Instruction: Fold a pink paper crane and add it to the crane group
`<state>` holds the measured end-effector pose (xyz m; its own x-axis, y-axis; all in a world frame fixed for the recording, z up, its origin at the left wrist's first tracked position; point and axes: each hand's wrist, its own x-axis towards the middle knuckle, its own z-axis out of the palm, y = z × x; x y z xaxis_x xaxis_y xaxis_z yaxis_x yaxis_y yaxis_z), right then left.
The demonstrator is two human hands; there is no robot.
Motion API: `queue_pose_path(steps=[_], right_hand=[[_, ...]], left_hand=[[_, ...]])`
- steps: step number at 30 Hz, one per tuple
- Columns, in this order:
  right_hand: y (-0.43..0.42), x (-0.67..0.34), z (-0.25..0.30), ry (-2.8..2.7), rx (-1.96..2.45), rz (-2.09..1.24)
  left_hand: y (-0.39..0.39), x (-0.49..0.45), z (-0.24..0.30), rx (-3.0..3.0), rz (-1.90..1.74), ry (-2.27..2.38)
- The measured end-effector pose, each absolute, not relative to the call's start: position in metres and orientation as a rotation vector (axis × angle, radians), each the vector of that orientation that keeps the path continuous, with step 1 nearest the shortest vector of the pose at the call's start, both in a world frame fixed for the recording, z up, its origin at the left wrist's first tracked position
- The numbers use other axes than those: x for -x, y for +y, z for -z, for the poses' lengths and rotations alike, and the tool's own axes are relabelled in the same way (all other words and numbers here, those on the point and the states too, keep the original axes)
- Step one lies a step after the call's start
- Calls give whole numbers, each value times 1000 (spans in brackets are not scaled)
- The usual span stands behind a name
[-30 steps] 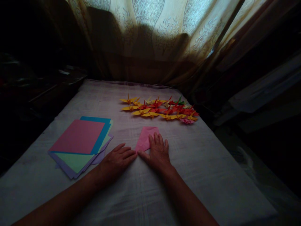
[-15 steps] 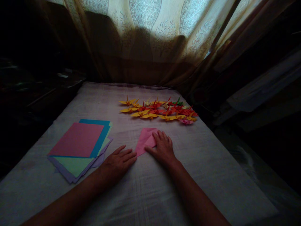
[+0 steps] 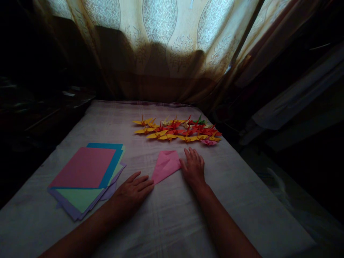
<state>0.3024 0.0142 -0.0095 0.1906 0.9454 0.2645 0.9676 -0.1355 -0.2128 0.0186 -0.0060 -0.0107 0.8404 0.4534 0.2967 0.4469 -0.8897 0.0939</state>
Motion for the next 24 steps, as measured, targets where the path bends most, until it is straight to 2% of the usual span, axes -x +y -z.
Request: queue_pose_path(steps=[2,5,9,12,19,24], right_hand=[[7,-290,6,-1964,1943,78],[-6,-269,1,-2470,1498,-178],[-13,-260,-3,-2676,1331,-377],[-4,-271,-8,-2708,1340,-442],[27,-308,-11,-2548,1710,-377],[23,-309,3,-2118,1855,-219]], left_hand=[[-6,-19,12,-2978,-510,754],[-5,-18,15,-2972,-522,749],[-4,-17,17,-2979,-539,730],[-5,-17,15,-2966,-520,754],[-11,-21,6,-2943,-506,787],[-12,-21,5,-2951,-501,830]])
